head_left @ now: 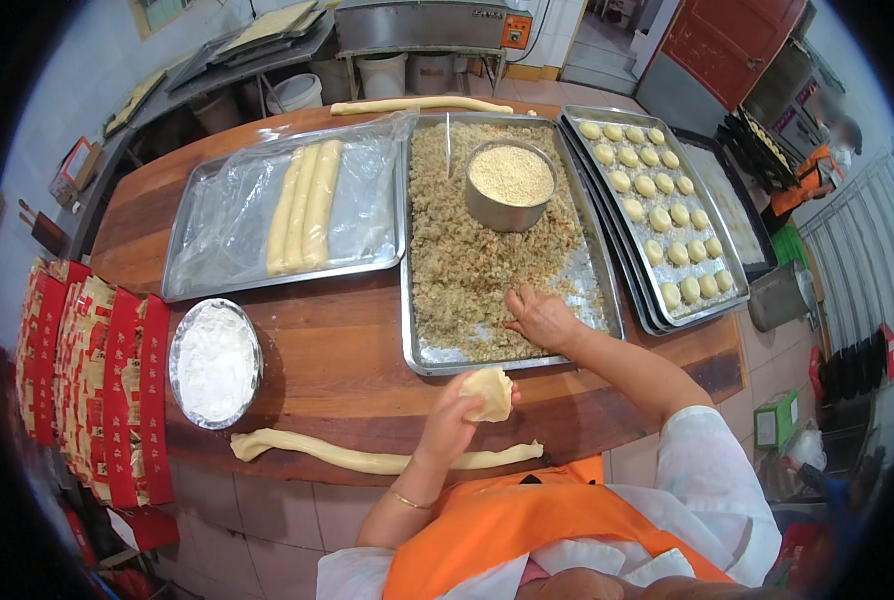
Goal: The person rolls a long piece of dough, pulls off a small section, flattens it, scoops filling from a tray into the center, and seals the dough around the filling into a ball.
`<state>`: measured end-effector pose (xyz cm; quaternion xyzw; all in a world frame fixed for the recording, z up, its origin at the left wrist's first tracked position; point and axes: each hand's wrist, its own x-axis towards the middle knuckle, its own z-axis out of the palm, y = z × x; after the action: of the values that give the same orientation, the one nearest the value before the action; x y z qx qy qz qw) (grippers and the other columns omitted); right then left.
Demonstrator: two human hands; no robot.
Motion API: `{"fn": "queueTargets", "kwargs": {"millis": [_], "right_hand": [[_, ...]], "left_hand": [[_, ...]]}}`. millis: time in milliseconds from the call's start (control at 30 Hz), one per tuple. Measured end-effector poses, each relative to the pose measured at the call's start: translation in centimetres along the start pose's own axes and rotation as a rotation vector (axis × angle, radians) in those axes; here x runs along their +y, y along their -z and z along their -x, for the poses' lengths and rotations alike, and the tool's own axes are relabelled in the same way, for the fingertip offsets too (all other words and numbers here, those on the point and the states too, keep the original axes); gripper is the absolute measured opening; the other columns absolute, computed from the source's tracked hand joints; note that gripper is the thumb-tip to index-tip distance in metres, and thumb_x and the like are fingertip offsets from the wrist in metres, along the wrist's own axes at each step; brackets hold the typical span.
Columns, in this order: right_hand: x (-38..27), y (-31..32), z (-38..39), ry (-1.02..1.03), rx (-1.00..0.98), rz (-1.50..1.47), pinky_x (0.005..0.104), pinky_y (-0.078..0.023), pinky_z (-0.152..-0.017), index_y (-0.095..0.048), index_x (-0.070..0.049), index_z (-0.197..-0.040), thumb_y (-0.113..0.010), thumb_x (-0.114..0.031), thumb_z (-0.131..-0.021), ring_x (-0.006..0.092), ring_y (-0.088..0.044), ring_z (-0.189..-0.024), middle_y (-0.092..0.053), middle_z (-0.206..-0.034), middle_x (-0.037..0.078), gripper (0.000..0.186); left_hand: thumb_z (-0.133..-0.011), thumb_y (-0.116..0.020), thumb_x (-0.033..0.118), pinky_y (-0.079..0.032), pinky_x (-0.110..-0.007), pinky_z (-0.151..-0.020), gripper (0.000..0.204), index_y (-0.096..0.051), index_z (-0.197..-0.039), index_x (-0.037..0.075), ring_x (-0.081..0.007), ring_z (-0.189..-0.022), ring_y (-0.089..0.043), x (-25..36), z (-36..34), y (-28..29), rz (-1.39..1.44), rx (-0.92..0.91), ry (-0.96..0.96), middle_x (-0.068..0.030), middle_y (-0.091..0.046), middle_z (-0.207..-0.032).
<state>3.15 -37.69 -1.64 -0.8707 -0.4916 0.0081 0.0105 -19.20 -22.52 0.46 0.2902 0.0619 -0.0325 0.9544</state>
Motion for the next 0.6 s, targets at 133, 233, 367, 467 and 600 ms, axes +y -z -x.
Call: {"fn": "queueTargets", "kwargs": {"millis": [133, 233, 367, 467, 600], "right_hand": [[1.1, -1.6, -0.8, 0.013, -0.015, -0.016, 0.0449, -0.057, -0.065, -0.054, -0.004, -0.118, -0.066, -0.03, -0.088, 0.0389, -0.069, -0.074, -0.064, -0.097, 0.02, 0.04], [1.9, -2.4, -1.8, -0.142, 0.007, -0.176, 0.0494, -0.056, -0.065, -0.056, -0.005, -0.116, -0.063, -0.029, -0.09, 0.0434, -0.067, -0.071, -0.068, -0.1, 0.021, 0.036], [2.4, -0.1, -1.0, -0.506, 0.047, -0.493, 0.0518, -0.054, -0.081, -0.057, -0.003, -0.123, -0.055, -0.031, -0.095, 0.0462, -0.067, -0.091, -0.064, -0.123, 0.024, 0.039], [3.6, -0.1, -0.1, -0.448, -0.053, -0.706, 0.0487, -0.047, -0.098, -0.057, -0.004, -0.13, -0.049, -0.029, -0.1, 0.0414, -0.06, -0.113, -0.059, -0.133, 0.023, 0.039], [3.2, -1.1, -2.3, -0.335, -0.079, -0.721, 0.0457, -0.043, -0.105, -0.059, -0.012, -0.131, -0.048, -0.032, -0.102, 0.0349, -0.056, -0.123, -0.058, -0.134, 0.017, 0.037]], "left_hand": [[-0.089, -0.048, 0.0, -0.052, -0.048, -0.1, 0.043, -0.047, -0.131, -0.009, -0.0376, -0.113, -0.064, -0.6, -0.5, -0.3, 0.047, 0.004, -0.005, -0.0261, -0.063, -0.121], [-0.087, -0.048, 0.001, -0.051, -0.046, -0.101, 0.045, -0.047, -0.131, -0.009, -0.0375, -0.112, -0.065, -0.9, -0.4, -0.9, 0.027, 0.017, -0.025, -0.0265, -0.063, -0.121], [-0.087, -0.05, 0.003, -0.051, -0.049, -0.102, 0.046, -0.047, -0.132, -0.009, -0.0388, -0.113, -0.065, -0.5, -0.4, -1.5, -0.026, 0.008, -0.023, -0.0266, -0.062, -0.122], [-0.084, -0.05, 0.001, -0.05, -0.052, -0.103, 0.05, -0.046, -0.134, -0.008, -0.0426, -0.115, -0.063, -1.4, -1.4, -0.8, 0.001, -0.013, 0.013, -0.0279, -0.061, -0.124], [-0.078, -0.058, 0.01, -0.049, -0.056, -0.102, 0.058, -0.049, -0.134, -0.004, -0.0433, -0.114, -0.061, -2.1, -1.9, 0.6, 0.016, 0.066, -0.076, -0.0237, -0.06, -0.123]]}}
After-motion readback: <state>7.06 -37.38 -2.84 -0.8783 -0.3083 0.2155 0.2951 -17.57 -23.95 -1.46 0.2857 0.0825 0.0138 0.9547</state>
